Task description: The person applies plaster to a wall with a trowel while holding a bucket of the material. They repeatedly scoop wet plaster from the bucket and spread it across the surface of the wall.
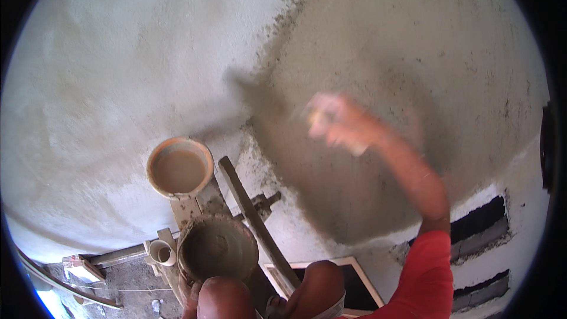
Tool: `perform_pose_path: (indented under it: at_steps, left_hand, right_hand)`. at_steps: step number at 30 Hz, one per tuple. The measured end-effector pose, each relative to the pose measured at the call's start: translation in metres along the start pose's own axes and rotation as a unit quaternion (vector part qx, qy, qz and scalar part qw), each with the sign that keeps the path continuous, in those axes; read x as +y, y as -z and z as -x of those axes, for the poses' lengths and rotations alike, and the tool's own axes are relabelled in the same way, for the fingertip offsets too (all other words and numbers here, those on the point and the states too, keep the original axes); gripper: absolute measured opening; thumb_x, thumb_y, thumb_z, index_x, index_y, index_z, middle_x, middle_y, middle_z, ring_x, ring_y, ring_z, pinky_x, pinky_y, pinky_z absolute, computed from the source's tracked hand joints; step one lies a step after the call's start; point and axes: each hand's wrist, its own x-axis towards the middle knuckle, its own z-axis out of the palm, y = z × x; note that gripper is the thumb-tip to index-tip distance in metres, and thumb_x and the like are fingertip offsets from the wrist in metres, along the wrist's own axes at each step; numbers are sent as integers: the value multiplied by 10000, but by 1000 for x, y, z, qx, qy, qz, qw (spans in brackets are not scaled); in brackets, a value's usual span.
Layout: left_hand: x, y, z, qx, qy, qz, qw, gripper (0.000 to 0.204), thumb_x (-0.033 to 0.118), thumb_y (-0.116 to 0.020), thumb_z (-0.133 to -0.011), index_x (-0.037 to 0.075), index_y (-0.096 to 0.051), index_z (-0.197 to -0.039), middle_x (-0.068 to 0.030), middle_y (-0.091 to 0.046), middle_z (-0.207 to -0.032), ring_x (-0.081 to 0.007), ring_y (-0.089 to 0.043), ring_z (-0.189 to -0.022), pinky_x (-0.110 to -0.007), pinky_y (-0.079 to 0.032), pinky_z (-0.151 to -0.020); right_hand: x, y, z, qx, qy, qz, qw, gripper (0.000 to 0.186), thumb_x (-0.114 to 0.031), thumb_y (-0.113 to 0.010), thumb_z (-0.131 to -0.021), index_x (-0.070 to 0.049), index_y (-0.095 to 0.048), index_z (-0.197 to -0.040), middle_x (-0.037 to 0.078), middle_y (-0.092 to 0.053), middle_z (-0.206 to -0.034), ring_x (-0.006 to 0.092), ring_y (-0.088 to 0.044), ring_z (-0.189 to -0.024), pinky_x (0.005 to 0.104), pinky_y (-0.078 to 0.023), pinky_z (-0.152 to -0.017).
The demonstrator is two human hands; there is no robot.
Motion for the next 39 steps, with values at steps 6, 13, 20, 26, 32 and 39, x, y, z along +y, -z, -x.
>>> perform_pose_path:
  at_steps: [6, 13, 20, 26, 32, 39]
  left_hand:
    - [-2, -27, 3, -28, 2, 43, 999, 531, 18, -544, -810, -8, -482, -1337, -103, -638, -1173, -190, -630, -982, -330, -515, -869]
    - [26, -38, 6, -34, 60, 31, 997, 535, 15, -557, -804, 14, -488, -1335, -92, -651, -1072, -151, -627, -830, -292, -531, -656]
    - [17, -41, 5, -42, 11, 14, 999, 520, 16, -549, -811, 16, -493, -1328, -107, -647, -1070, -145, -624, -838, -278, -531, -646]
    - [1, -22, 1, -59, 9, 14, 998, 535, 25, -556, -818, -18, -472, -1345, -122, -638, -1142, -157, -627, -952, -282, -518, -756]
    - [9, 4, 3, -107, 45, 56, 992, 505, 157, -642, -908, -4, -480, -1359, -61, -644, -1086, -139, -599, -939, -275, -481, -784]
    - [-50, -7, 33, -78, 100, 260, 957, 645, 296, -683, -935, 49, -350, -1431, -134, -572, -1186, -215, -650, -876, -350, -553, -716]
  right_hand:
    - [90, -212, 46, -149, 88, 327, 929, 326, -259, -438, -989, -56, -590, -1194, 256, -614, -1091, 419, -647, -1034, 511, -524, -870]
    - [172, -342, 31, -173, 194, 354, 898, 236, -225, -552, -874, -4, -633, -880, 193, -657, -855, 327, -682, -950, 469, -557, -788]
    - [168, -362, 48, -274, 172, 209, 923, 255, -148, -616, -779, -31, -665, -1000, 212, -701, -876, 406, -691, -865, 474, -554, -837]
    - [170, -342, 64, -177, 127, 20, 976, 432, -255, -627, -831, -96, -613, -1233, 240, -697, -954, 430, -673, -911, 485, -531, -858]
    - [175, -345, 54, -121, 88, 76, 986, 445, -265, -646, -837, -56, -623, -1230, 235, -700, -912, 412, -687, -878, 477, -548, -802]
    - [112, -245, 85, -48, 57, 52, 996, 478, -238, -716, -802, -24, -618, -1218, 233, -705, -1019, 388, -688, -956, 445, -543, -863]
